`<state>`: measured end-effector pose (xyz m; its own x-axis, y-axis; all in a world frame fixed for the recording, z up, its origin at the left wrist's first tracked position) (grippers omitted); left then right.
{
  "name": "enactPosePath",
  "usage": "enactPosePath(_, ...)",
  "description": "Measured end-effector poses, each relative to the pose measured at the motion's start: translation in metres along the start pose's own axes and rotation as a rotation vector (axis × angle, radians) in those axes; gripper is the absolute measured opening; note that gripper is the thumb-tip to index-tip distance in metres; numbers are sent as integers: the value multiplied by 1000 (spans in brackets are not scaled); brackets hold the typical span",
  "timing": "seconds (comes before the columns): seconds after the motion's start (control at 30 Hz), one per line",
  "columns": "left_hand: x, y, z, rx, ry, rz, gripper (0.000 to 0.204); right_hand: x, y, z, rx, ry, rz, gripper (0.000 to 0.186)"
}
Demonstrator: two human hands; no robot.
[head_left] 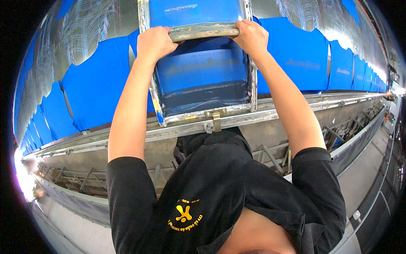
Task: The person repeatedly uses a squeegee to pull ink across a screen-printing frame mounted on a conveyor. The operator moves the frame along the line between strokes and continues the same motion throughout the clip.
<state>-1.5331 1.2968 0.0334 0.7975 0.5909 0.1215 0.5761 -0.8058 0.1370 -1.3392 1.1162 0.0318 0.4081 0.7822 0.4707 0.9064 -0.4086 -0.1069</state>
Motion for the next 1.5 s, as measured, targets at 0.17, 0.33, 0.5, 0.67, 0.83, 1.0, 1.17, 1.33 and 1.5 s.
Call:
enactPosePath(0.17, -82, 13, 10, 39, -228, -84, 52, -66, -20, -27, 73, -42, -3, 33)
enactPosePath(0.33, -183, 43, 8, 48, -290, -94, 55, -166, -46, -77, 80, -38, -15, 22)
enactPosePath(0.5, -225, 52, -5, -45, -145, -71, 55, -198, -61, -103, 178, 9, -32, 29)
enactPosePath(0.67, -206, 54, -24, -41, -302, -22, 41, -181, -59, -105, 293, -155, -68, 32)
enactPosePath(0.83, -133, 40, -39, -26, -241, 31, 50, -100, -41, -105, 235, -9, -66, 34)
enactPosePath(1.0, -37, 11, -38, -3, -147, 31, 51, -12, -19, -58, 152, -66, -74, 38)
enactPosePath(1.17, -5, -11, 14, -9, -126, 22, 49, 3, -6, -1, 62, -107, -62, 43)
enactPosePath(1.33, -34, -1, 8, -23, -109, -25, 41, -30, -13, -6, 6, -91, -10, 34)
enactPosePath(1.5, -94, 11, 14, 28, -246, -70, 50, -78, -29, -34, 75, -33, 1, 32)
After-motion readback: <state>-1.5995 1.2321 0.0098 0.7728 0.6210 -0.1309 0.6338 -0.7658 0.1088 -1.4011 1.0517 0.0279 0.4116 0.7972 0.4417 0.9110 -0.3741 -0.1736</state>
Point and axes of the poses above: each hand's wrist, its own x-axis towards the middle knuckle, its own z-axis out of the palm, y = z × x, the point moved 10 cm from there along x, towards the middle knuckle, and after that the axes turned 15 degrees about y, right-handed, at the moved point
